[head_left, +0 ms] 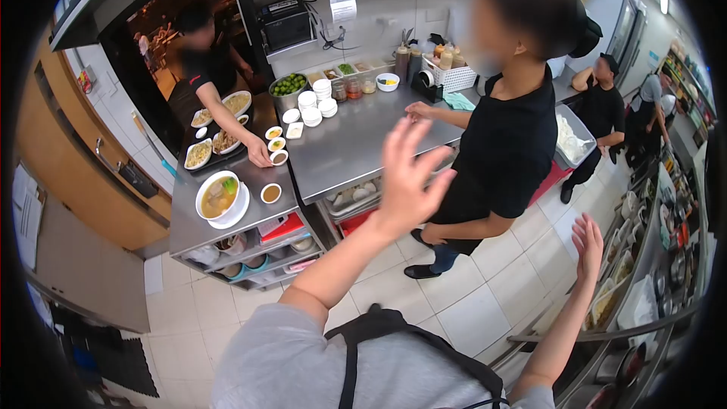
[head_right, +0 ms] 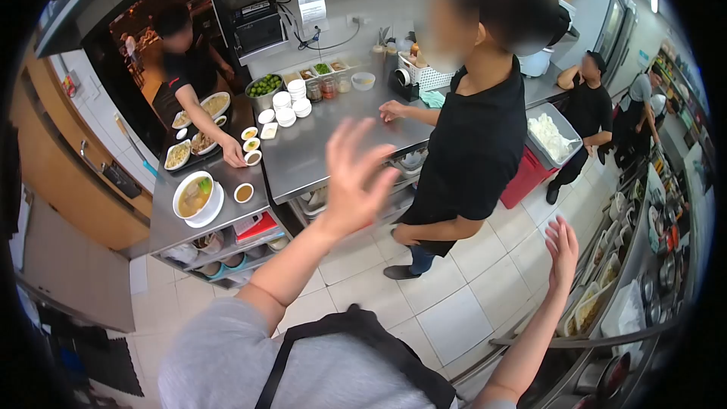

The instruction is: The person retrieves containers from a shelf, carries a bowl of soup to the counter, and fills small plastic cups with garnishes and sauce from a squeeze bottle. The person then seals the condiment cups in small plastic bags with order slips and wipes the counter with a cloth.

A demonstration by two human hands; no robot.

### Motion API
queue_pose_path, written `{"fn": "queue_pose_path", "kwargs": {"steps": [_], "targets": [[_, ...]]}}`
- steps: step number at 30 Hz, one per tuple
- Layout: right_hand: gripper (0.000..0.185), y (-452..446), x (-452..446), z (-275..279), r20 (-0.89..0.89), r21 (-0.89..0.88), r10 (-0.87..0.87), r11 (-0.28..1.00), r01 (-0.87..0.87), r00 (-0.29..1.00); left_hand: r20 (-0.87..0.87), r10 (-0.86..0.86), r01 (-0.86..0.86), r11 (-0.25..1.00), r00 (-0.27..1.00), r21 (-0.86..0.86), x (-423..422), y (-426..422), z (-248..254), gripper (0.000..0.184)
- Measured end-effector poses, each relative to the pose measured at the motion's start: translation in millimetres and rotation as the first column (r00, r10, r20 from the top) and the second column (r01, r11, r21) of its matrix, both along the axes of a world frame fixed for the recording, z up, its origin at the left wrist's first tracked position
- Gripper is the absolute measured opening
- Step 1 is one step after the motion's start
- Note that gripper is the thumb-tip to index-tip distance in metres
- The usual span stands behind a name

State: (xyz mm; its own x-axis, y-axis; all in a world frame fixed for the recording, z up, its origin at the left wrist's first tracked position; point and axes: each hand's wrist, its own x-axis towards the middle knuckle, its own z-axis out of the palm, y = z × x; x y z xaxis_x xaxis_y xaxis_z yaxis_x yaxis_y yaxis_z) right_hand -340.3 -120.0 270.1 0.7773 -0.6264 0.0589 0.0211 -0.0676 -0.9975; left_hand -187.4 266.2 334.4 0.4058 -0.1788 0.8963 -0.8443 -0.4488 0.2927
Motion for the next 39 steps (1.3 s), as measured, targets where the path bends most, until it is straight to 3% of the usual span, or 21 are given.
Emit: {"fn": "queue_pose_path", "kwargs": {"steps": [4,7,9,11,13,15,17,19,20,23,25,27,29,30,31,33,34,39], "targets": [[0.040,-13,113,35,0.081,-0.123,0.189,0.976,-0.179,0.979,0.049,-0.163,0.159,0.984,0.985,0.085,-1,-78,13,0.035],[0.046,-22,202,51,0.141,-0.046,0.197,0.980,-0.193,0.970,0.041,-0.180,0.175,0.980,0.983,0.089,16,-114,22,0.042],[0.051,-30,248,58,0.064,-0.130,0.154,0.981,-0.145,0.986,0.011,-0.153,0.152,0.985,0.988,0.078,30,-133,27,0.044],[0.054,-42,283,56,0.131,-0.256,0.162,0.959,-0.125,0.978,-0.011,-0.143,0.144,0.987,0.990,0.076,40,-146,23,0.046],[0.054,-51,300,64,0.106,-0.197,0.178,0.968,-0.155,0.978,-0.059,-0.128,0.134,0.986,0.990,0.103,49,-157,18,0.045],[0.054,-53,319,71,0.076,-0.137,0.201,0.972,-0.190,0.977,-0.060,0.020,-0.007,0.978,0.998,0.208,55,-162,16,0.047],[0.052,-57,353,72,0.094,-0.191,0.292,0.943,-0.271,0.952,-0.013,0.197,-0.187,0.950,0.980,0.252,60,-159,13,0.048],[0.053,-44,383,82,0.122,-0.302,0.425,0.877,-0.375,0.897,0.013,0.336,-0.330,0.918,0.942,0.221,67,-151,10,0.044],[0.055,-44,410,76,0.210,-0.376,0.547,0.810,-0.449,0.810,0.031,0.403,-0.400,0.891,0.915,0.212,72,-144,10,0.043],[0.062,-24,439,78,0.288,-0.371,0.802,0.598,-0.710,0.524,0.053,0.597,-0.598,0.791,0.801,0.127,80,-130,7,0.038],[0.058,-8,450,70,0.327,-0.373,0.868,0.482,-0.793,0.374,0.036,0.678,-0.679,0.734,0.734,0.021,83,-125,11,0.031],[0.055,8,446,66,0.310,-0.513,0.882,0.470,-0.719,0.355,-0.009,0.784,-0.783,0.619,0.620,-0.060,86,-121,12,0.025],[0.060,24,432,66,0.379,-0.608,0.892,0.440,-0.661,0.246,-0.024,0.870,-0.866,0.486,0.492,-0.118,89,-112,13,0.020],[0.068,31,420,69,0.389,-0.543,0.903,0.384,-0.747,0.181,-0.038,0.890,-0.881,0.443,0.455,-0.165,90,-106,11,0.018],[0.071,41,426,56,0.425,-0.594,0.893,0.398,-0.699,0.147,-0.050,0.904,-0.889,0.407,0.426,-0.207,90,-99,10,0.017],[0.074,59,422,46,0.438,-0.746,0.892,0.429,-0.509,0.109,-0.165,0.869,-0.859,0.402,0.467,-0.316,85,-93,17,0.016],[0.075,67,418,43,0.442,-0.762,0.893,0.424,-0.489,0.084,-0.202,0.888,-0.879,0.331,0.413,-0.343,83,-76,8,0.016],[0.071,108,416,34,0.523,-0.747,0.851,0.431,-0.506,-0.047,-0.288,0.814,-0.824,0.354,0.504,-0.442,64,-25,1,0.022]]}}
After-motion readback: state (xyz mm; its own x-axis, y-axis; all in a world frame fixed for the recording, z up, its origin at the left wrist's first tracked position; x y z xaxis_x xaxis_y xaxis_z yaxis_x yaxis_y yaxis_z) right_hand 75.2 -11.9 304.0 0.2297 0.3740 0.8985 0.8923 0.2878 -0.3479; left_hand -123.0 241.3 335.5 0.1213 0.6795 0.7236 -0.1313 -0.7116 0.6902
